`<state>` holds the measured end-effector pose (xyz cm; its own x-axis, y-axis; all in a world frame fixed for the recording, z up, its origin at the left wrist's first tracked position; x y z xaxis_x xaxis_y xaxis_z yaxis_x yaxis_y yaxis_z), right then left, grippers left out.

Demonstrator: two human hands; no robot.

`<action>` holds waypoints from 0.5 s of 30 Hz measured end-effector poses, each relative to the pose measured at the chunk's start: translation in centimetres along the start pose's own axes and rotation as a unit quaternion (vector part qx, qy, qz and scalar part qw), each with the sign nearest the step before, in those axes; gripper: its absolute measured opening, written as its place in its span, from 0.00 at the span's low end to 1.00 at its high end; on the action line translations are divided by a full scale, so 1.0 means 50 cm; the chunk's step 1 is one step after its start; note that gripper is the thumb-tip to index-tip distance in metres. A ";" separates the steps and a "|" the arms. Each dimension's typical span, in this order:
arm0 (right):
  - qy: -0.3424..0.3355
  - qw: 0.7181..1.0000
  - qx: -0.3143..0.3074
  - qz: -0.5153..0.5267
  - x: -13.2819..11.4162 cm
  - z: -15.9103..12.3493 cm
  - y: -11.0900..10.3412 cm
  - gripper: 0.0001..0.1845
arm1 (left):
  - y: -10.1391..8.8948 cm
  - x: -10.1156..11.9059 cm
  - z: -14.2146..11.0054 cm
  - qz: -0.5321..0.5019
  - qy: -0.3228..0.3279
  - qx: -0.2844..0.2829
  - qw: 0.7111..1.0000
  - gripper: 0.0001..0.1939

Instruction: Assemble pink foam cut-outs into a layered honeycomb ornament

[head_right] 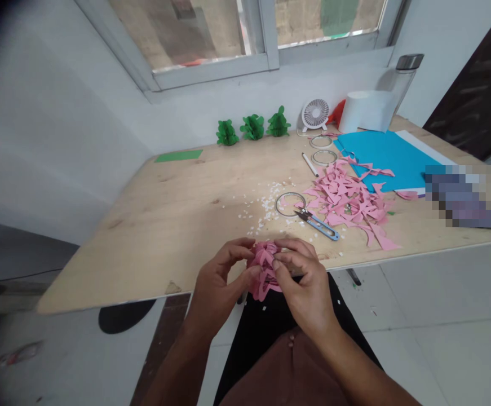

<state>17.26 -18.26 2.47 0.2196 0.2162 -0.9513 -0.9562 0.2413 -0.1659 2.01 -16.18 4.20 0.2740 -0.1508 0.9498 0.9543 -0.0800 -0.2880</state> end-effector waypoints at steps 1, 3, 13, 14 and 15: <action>-0.005 1.000 0.000 -0.004 0.000 0.000 0.000 0.06 | 0.004 -0.001 0.000 -0.021 -0.010 -0.004 1.000 0.04; -0.010 1.000 0.000 -0.011 0.001 0.000 0.000 0.06 | 0.012 -0.006 0.000 -0.068 -0.031 -0.017 0.997 0.06; -0.064 0.996 0.010 -0.062 0.008 0.003 -0.006 0.06 | 0.023 -0.012 -0.004 -0.102 -0.039 -0.024 0.994 0.05; -0.069 0.995 0.012 -0.067 0.007 0.003 -0.007 0.06 | 0.023 -0.011 -0.004 -0.105 -0.040 -0.023 0.993 0.04; -0.072 0.995 0.015 -0.070 0.005 0.003 -0.007 0.06 | 0.023 -0.010 -0.004 -0.109 -0.043 -0.022 0.993 0.04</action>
<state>17.68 -18.14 2.30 0.3773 0.3121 -0.8719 -0.9088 0.3058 -0.2838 2.95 -16.38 3.35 0.0716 -0.0405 0.9966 0.9864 -0.1454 -0.0768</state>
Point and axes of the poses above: each hand's wrist, its own z-axis towards the middle knuckle, its own y-axis out of the palm, x = y × z, the point moved 1 cm from there along z, towards the middle knuckle, and after that the axes turned 2 degrees about z, right-handed, at the moved point
